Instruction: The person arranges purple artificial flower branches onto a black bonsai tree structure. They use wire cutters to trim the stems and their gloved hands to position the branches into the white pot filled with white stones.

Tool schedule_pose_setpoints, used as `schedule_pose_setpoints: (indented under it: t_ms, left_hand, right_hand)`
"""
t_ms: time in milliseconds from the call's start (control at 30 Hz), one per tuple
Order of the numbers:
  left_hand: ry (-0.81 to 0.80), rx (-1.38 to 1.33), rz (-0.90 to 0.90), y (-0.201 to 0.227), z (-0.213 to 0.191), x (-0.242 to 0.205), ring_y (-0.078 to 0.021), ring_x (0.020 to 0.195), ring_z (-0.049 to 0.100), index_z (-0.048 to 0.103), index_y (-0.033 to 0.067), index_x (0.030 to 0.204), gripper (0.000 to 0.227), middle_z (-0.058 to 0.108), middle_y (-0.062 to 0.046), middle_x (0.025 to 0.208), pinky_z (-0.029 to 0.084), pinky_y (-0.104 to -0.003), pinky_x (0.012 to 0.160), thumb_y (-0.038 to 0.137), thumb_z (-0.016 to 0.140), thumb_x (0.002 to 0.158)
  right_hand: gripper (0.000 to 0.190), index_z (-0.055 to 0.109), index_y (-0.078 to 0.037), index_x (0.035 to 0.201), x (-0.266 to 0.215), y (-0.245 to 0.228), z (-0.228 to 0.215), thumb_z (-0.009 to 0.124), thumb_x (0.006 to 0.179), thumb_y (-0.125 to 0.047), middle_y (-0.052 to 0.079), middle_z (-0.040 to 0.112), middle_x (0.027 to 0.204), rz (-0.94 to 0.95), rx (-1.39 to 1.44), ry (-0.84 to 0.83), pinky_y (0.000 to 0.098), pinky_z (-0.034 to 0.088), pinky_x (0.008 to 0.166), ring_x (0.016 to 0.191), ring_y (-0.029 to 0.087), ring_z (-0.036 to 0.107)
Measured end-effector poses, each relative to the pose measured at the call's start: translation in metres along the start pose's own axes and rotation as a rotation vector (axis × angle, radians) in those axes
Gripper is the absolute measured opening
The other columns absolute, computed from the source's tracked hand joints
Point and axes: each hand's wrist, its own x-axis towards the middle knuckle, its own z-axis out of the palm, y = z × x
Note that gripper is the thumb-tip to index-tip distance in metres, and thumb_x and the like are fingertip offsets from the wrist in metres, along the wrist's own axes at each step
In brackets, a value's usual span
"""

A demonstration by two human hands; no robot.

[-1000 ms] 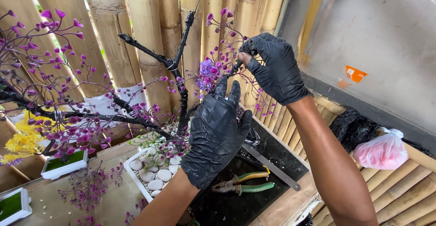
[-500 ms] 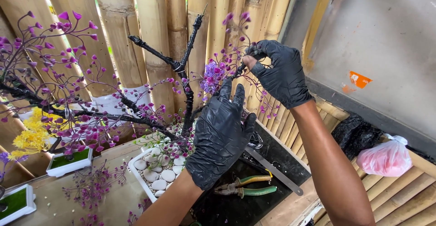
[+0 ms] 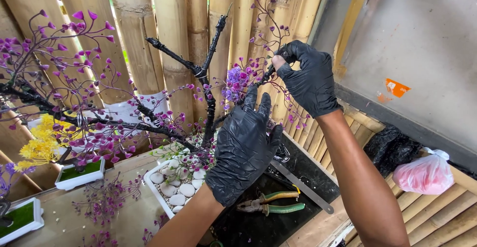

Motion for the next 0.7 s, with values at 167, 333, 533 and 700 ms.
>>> schedule_pose_setpoints:
  t_ms: [167,333,533,700]
  left_hand:
    - [-0.04,-0.082,0.035,0.007,-0.021,0.008,-0.0603,0.109,0.06,0.057,0.013,0.149,0.069,0.058,-0.037,0.143,0.054,-0.062,0.08,0.049,0.062,0.091]
    - [-0.088,-0.103,0.01,0.015,-0.035,0.012,-0.0617,0.111,0.055,0.06,0.0051,0.147,0.059,0.057,-0.039,0.142,0.053,-0.057,0.089,0.038,0.055,0.098]
    - [-0.216,-0.128,0.119,0.033,-0.092,0.032,-0.0486,0.121,0.057,0.061,-0.0186,0.134,0.048,0.066,-0.036,0.126,0.044,-0.024,0.109,0.013,0.055,0.099]
    - [-0.153,0.108,0.17,0.023,-0.083,0.014,-0.0369,0.105,0.06,0.058,0.0141,0.147,0.07,0.066,-0.022,0.128,0.047,-0.049,0.105,0.061,0.059,0.095]
  right_hand:
    - [0.036,0.072,-0.006,0.113,-0.001,0.004,-0.003,0.053,0.108,-0.036,0.005,0.067,0.107,0.014,-0.044,-0.052,0.032,0.049,0.101,0.097,0.023,0.064]
    - [0.039,0.076,-0.036,0.109,-0.011,0.065,0.021,0.078,0.084,-0.066,-0.015,0.076,0.11,-0.012,-0.341,0.167,0.0143,0.05,0.096,0.104,0.007,0.073]
    - [0.026,0.073,-0.003,0.105,0.003,-0.015,-0.006,0.054,0.11,-0.02,0.006,0.07,0.097,0.081,0.199,0.012,0.0219,0.045,0.102,0.101,0.018,0.063]
    - [0.027,0.067,0.002,0.116,0.012,-0.007,-0.011,0.056,0.11,-0.021,0.018,0.066,0.114,-0.05,-0.073,-0.16,0.0345,0.043,0.1,0.113,0.03,0.06]
